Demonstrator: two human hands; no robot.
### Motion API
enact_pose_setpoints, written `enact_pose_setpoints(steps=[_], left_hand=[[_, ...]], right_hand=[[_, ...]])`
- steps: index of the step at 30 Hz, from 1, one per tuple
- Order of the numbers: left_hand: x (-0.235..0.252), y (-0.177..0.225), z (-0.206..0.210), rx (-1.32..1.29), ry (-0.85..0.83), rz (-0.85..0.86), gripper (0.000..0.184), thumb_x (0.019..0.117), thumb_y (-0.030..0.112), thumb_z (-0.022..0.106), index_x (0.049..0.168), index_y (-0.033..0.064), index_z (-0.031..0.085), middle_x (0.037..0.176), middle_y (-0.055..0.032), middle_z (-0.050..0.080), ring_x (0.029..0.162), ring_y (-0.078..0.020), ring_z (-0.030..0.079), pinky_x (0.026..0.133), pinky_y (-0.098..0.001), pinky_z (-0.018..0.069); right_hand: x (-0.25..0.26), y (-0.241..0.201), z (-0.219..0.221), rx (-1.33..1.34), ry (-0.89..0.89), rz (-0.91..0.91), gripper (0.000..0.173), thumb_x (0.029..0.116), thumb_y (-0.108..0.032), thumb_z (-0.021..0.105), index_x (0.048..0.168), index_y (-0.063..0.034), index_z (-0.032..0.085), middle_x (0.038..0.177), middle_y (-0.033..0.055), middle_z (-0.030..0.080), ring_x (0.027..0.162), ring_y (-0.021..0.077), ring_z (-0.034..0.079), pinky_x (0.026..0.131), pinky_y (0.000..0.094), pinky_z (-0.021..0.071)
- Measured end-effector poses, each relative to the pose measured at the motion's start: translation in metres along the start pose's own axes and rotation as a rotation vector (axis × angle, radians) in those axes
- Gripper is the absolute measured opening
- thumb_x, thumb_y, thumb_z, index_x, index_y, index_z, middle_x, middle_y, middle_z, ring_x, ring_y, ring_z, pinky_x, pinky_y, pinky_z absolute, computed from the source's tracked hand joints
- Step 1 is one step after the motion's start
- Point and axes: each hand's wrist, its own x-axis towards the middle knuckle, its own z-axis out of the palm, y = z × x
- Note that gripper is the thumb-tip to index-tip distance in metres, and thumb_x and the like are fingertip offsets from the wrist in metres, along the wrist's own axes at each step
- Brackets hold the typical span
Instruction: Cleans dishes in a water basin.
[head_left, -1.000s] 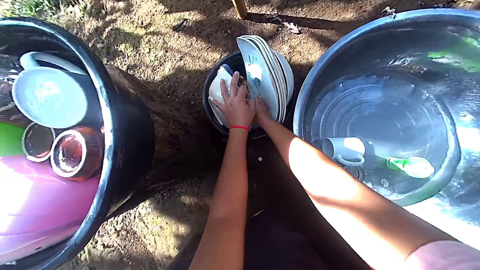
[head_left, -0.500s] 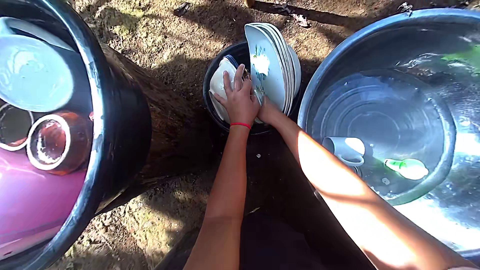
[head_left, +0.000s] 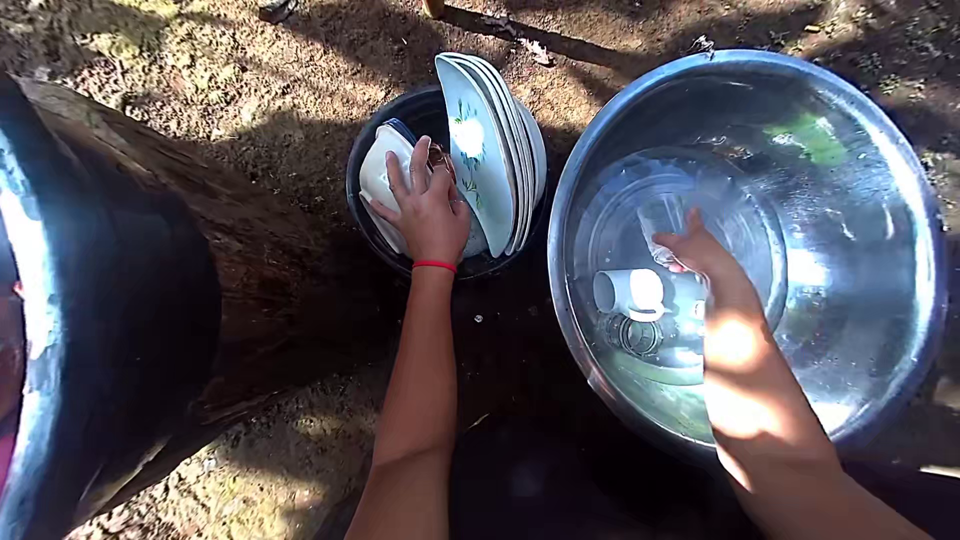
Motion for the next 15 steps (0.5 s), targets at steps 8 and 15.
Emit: enact_pose_setpoints(steps=[8,15], left_hand=[[-0.002,-0.002,0.003,-0.001,0.037,0.004,0.014,0.0854,0.004,0.062,0.094,0.0089,0.071,0.166,0.0022,0.036,0.158,-0.0393,0.014,0.110,-0.0824,0.0047],[-0.006,-0.005,0.003,-0.025,0.033,0.029,0.009,0.0845,0.005,0.066,0.092,0.0084,0.070,0.166,0.0005,0.037,0.157,-0.0400,0.015,0.110,-0.0814,0.0071]], right_hand=[[-0.012,-0.053,0.048,-0.145,0.048,-0.131,0.075,0.1031,-0.028,0.062,0.158,0.0068,0.025,0.145,0.0427,0.043,0.133,0.0574,0.046,0.108,0.0692,0.0372],[-0.110,-0.187,0.139,-0.427,-0.380,-0.655,0.038,0.1088,-0.006,0.037,0.141,0.0022,0.056,0.129,0.0278,0.064,0.123,0.0423,0.061,0.105,0.0572,0.0463]])
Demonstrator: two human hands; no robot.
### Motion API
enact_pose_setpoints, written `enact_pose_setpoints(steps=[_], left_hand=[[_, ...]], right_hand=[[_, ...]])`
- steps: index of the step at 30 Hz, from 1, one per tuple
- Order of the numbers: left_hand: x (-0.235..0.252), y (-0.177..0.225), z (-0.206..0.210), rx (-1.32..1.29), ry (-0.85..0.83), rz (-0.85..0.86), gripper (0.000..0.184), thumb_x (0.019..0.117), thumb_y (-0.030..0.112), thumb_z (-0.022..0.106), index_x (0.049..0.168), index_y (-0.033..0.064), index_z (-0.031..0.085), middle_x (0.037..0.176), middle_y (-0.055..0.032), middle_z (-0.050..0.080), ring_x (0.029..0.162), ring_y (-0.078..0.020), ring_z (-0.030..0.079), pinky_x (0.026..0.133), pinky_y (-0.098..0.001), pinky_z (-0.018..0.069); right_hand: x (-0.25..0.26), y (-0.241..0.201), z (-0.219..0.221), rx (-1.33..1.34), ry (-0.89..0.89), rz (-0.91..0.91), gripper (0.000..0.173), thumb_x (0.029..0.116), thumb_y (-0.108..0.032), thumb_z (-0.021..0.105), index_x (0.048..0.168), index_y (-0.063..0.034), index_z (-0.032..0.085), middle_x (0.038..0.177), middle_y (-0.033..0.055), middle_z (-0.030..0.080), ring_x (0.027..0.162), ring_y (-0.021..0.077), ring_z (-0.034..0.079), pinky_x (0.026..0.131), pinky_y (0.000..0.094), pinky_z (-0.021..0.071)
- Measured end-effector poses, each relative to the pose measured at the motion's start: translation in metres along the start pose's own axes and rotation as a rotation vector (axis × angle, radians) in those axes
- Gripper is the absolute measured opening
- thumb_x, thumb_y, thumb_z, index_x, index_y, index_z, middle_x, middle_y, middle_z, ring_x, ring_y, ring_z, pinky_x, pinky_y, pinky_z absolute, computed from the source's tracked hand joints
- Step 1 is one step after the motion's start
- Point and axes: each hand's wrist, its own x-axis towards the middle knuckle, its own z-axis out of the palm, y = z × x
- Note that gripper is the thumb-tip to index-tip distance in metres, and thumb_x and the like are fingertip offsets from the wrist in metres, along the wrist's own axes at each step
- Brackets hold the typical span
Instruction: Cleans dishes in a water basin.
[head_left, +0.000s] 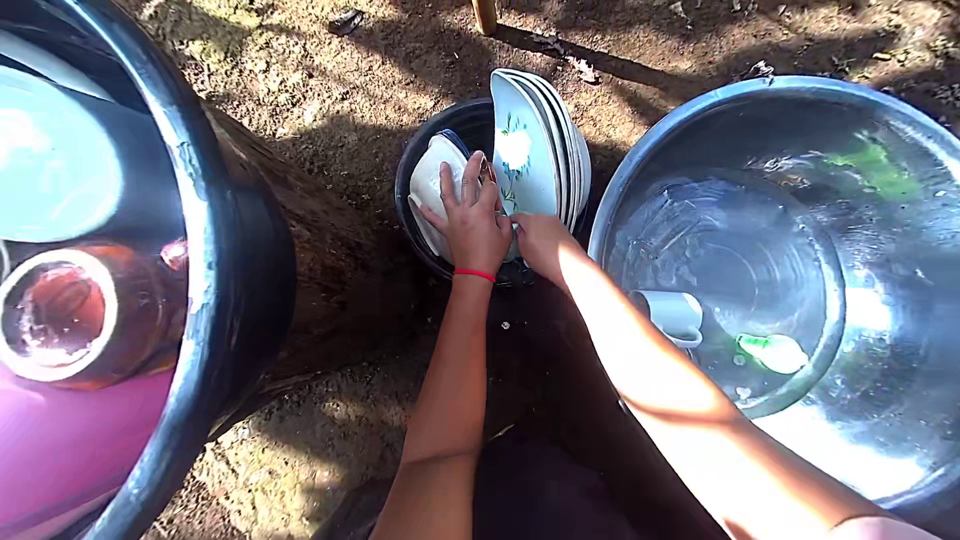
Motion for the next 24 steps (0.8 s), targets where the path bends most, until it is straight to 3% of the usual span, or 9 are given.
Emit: enact_pose_setpoints(steps=[5,7,8,11,14,17,20,21,24], left_hand=[[-0.009,-0.001,0.005,0.015,0.032,0.041,0.018,0.0826,0.009,0.070,0.100,0.0118,0.074,0.164,0.0014,0.040,0.156,-0.0415,0.019,0.110,-0.0810,0.0090],[-0.014,-0.001,0.006,0.020,0.035,0.066,0.022,0.0829,0.009,0.071,0.103,0.0140,0.076,0.162,0.0026,0.042,0.155,-0.0419,0.021,0.110,-0.0814,0.0101],[-0.015,-0.001,0.006,0.024,0.038,0.077,0.024,0.0837,0.009,0.070,0.105,0.0151,0.076,0.162,0.0034,0.043,0.155,-0.0415,0.022,0.110,-0.0814,0.0114],[-0.015,-0.003,0.006,0.027,0.027,0.081,0.024,0.0855,0.008,0.067,0.107,0.0154,0.075,0.163,0.0058,0.041,0.156,-0.0394,0.021,0.109,-0.0807,0.0128],[-0.013,0.001,0.005,0.060,0.014,0.072,0.031,0.0853,0.010,0.065,0.114,0.0177,0.074,0.163,0.0073,0.041,0.156,-0.0376,0.022,0.110,-0.0798,0.0130],[-0.011,0.002,0.003,0.044,0.000,0.074,0.059,0.0823,0.006,0.066,0.139,0.0232,0.064,0.163,0.0041,0.041,0.155,-0.0411,0.022,0.107,-0.0822,0.0135],[-0.010,0.002,0.002,-0.011,-0.011,0.078,0.071,0.0832,0.007,0.067,0.150,0.0226,0.051,0.164,0.0011,0.039,0.155,-0.0439,0.019,0.105,-0.0849,0.0113],[-0.010,0.002,0.002,-0.016,-0.013,0.086,0.070,0.0851,0.011,0.067,0.152,0.0209,0.049,0.165,0.0000,0.038,0.155,-0.0450,0.018,0.104,-0.0862,0.0113],[-0.009,-0.001,-0.001,0.036,-0.059,0.100,0.066,0.0903,0.022,0.063,0.154,0.0206,0.045,0.168,-0.0016,0.032,0.156,-0.0469,0.014,0.101,-0.0882,0.0140]], right_hand=[[0.139,0.022,0.042,0.052,0.503,-0.250,0.058,0.1025,-0.009,0.053,0.155,0.0067,0.035,0.158,0.0325,0.036,0.147,0.0448,0.037,0.121,0.0519,0.0299],[0.167,0.017,0.040,-0.117,0.421,-0.378,0.060,0.1070,-0.016,0.042,0.162,-0.0005,0.023,0.169,0.0207,0.018,0.158,0.0382,0.012,0.128,0.0518,0.0092],[0.174,0.014,0.036,-0.183,0.337,-0.418,0.057,0.1074,-0.014,0.041,0.161,-0.0023,0.027,0.169,0.0172,0.021,0.158,0.0378,0.009,0.128,0.0530,0.0052],[0.189,0.013,0.033,-0.435,0.161,-0.401,0.045,0.1041,-0.008,0.048,0.148,0.0012,0.050,0.152,0.0221,0.050,0.148,0.0392,0.037,0.127,0.0491,0.0177],[0.167,0.021,0.044,-0.457,0.036,-0.267,0.059,0.1068,-0.017,0.041,0.162,-0.0036,0.026,0.162,0.0305,0.029,0.148,0.0494,0.032,0.119,0.0584,0.0302],[0.114,0.014,0.026,0.124,0.248,-0.143,0.037,0.1049,-0.016,0.052,0.136,0.0031,0.059,0.133,0.0282,0.062,0.126,0.0410,0.060,0.105,0.0575,0.0444],[0.074,0.005,0.016,0.739,0.310,-0.018,0.030,0.1074,-0.009,0.046,0.132,0.0027,0.059,0.116,0.0179,0.064,0.097,0.0207,0.061,0.086,0.0374,0.0498],[0.057,0.001,0.014,0.829,0.284,-0.034,0.032,0.1083,-0.008,0.043,0.135,0.0008,0.056,0.118,0.0162,0.062,0.095,0.0186,0.059,0.084,0.0359,0.0493],[0.012,-0.004,0.002,0.816,0.287,-0.136,0.041,0.1050,-0.001,0.039,0.143,0.0003,0.052,0.142,0.0194,0.057,0.128,0.0275,0.057,0.105,0.0474,0.0459]])
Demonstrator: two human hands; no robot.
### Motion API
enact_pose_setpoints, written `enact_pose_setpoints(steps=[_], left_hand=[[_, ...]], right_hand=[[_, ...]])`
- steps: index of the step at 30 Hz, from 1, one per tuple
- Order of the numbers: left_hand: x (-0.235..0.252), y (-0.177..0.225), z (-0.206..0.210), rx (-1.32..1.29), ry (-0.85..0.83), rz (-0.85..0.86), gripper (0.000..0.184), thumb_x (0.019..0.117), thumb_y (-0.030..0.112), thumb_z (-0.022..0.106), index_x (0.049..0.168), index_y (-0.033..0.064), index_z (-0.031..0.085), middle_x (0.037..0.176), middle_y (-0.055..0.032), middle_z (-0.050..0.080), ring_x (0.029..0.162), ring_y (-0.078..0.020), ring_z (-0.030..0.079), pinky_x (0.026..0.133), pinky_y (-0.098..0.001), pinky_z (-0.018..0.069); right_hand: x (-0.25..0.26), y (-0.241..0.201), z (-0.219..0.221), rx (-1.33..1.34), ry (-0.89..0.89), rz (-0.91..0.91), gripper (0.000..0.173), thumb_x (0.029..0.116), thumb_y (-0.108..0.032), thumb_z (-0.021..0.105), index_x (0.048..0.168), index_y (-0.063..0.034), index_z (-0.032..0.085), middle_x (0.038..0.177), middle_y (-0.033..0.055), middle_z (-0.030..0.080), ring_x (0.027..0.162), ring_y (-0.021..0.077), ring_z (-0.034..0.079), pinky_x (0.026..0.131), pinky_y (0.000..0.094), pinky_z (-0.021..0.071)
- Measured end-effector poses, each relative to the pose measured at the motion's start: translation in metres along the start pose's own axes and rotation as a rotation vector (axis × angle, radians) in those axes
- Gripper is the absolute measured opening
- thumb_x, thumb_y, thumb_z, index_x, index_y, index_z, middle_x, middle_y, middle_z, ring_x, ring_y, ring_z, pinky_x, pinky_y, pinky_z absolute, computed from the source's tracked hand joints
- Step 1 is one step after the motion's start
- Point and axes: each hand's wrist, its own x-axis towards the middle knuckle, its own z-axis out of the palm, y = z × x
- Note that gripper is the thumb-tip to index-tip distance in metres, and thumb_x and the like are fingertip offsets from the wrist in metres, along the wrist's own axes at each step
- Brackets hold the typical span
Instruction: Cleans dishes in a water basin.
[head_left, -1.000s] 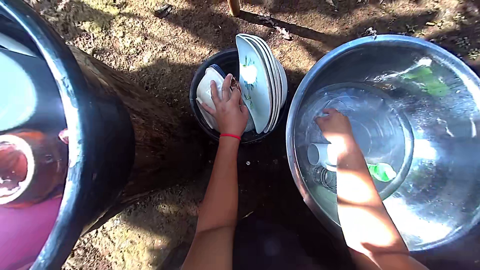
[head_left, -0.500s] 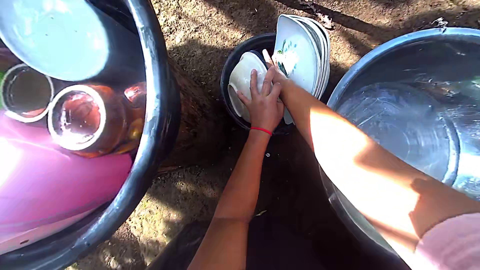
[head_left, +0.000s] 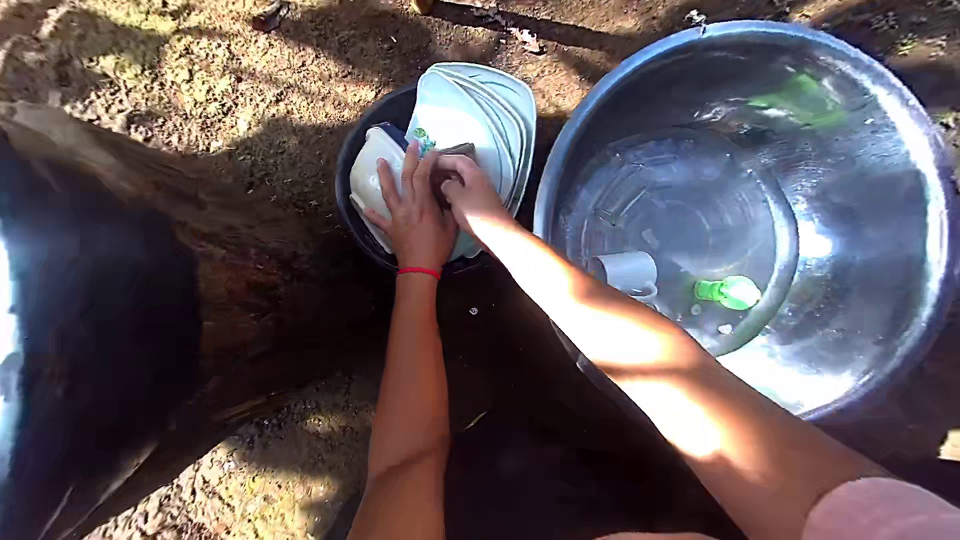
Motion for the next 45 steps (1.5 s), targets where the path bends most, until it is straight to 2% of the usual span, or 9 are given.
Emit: enact_pose_setpoints(steps=[7,13,20,26,30,33,37,41,45], left_hand=[[0.019,0.008,-0.009,0.087,-0.165,-0.018,0.071,0.0829,0.012,0.073,0.148,-0.0022,0.048,0.169,-0.0231,0.016,0.152,-0.0593,0.004,0.098,-0.0936,0.0102],[0.025,0.040,0.022,0.238,-0.288,0.079,0.085,0.0831,0.008,0.073,0.158,0.0086,0.035,0.169,-0.0199,0.020,0.151,-0.0610,0.006,0.096,-0.0959,0.0066],[0.039,0.042,0.031,0.333,-0.427,0.075,0.095,0.0834,0.009,0.076,0.161,0.0010,0.023,0.170,-0.0251,0.005,0.153,-0.0580,0.000,0.099,-0.0945,0.0032],[0.031,0.045,0.005,0.235,-0.524,0.133,0.083,0.0923,0.015,0.072,0.160,-0.0007,0.027,0.167,-0.0313,0.015,0.153,-0.0577,0.006,0.110,-0.0855,0.0065],[-0.020,0.070,-0.027,0.067,-0.419,0.079,0.075,0.0939,0.016,0.064,0.157,-0.0041,0.030,0.163,-0.0341,0.021,0.153,-0.0468,0.021,0.125,-0.0558,0.0204],[-0.090,0.097,-0.080,-0.005,-0.356,-0.062,0.070,0.0992,0.023,0.060,0.159,0.0023,0.030,0.162,-0.0260,0.032,0.141,-0.0363,0.044,0.110,-0.0473,0.0437],[-0.180,0.170,-0.191,-0.166,-0.305,-0.237,0.059,0.1011,0.013,0.056,0.151,-0.0104,0.035,0.141,-0.0291,0.053,0.117,-0.0216,0.059,0.097,-0.0305,0.0490],[-0.258,0.258,-0.329,-0.153,-0.474,-0.292,0.043,0.1037,0.015,0.047,0.131,-0.0192,0.047,0.098,-0.0129,0.061,0.078,-0.0007,0.056,0.074,-0.0193,0.0495],[-0.312,0.358,-0.476,0.042,-0.690,-0.545,0.030,0.1019,0.004,0.043,0.109,-0.0232,0.051,0.078,-0.0118,0.058,0.066,-0.0030,0.054,0.069,-0.0219,0.0499]], right_hand=[[-0.075,-0.050,-0.127,0.217,-0.038,-0.311,0.032,0.1033,0.002,0.047,0.134,0.0095,0.052,0.128,0.0231,0.061,0.109,0.0215,0.065,0.092,0.0362,0.0544],[-0.117,-0.012,-0.274,-0.279,0.006,-0.051,0.015,0.1019,-0.007,0.057,0.113,0.0018,0.059,0.104,0.0096,0.064,0.090,0.0088,0.062,0.082,0.0275,0.0517],[-0.122,0.144,-0.367,-0.690,0.117,0.354,0.034,0.1032,-0.010,0.052,0.135,0.0029,0.054,0.128,0.0292,0.062,0.123,0.0466,0.059,0.101,0.0667,0.0433],[-0.129,0.190,-0.396,-0.695,0.150,0.346,0.037,0.1056,-0.010,0.048,0.142,-0.0030,0.052,0.133,0.0267,0.062,0.128,0.0464,0.056,0.108,0.0678,0.0369],[-0.169,0.159,-0.416,-0.673,0.064,0.306,0.048,0.1009,-0.007,0.056,0.148,-0.0024,0.049,0.143,0.0248,0.056,0.139,0.0432,0.048,0.116,0.0599,0.0344],[-0.254,0.105,-0.432,-0.757,-0.004,0.239,0.041,0.1034,-0.013,0.054,0.143,-0.0021,0.055,0.142,0.0267,0.055,0.138,0.0452,0.047,0.116,0.0619,0.0325],[-0.442,0.026,-0.417,-0.654,0.071,0.140,0.031,0.1018,-0.010,0.053,0.128,0.0005,0.065,0.125,0.0249,0.065,0.121,0.0444,0.060,0.105,0.0615,0.0447],[-0.641,-0.073,-0.354,-0.362,0.026,0.455,0.025,0.1024,-0.009,0.056,0.122,0.0032,0.066,0.115,0.0221,0.068,0.109,0.0383,0.066,0.098,0.0587,0.0520],[-0.786,-0.168,-0.298,-0.084,-0.008,0.846,0.031,0.1044,-0.011,0.052,0.125,0.0117,0.056,0.111,0.0298,0.064,0.100,0.0429,0.066,0.091,0.0588,0.0525]])
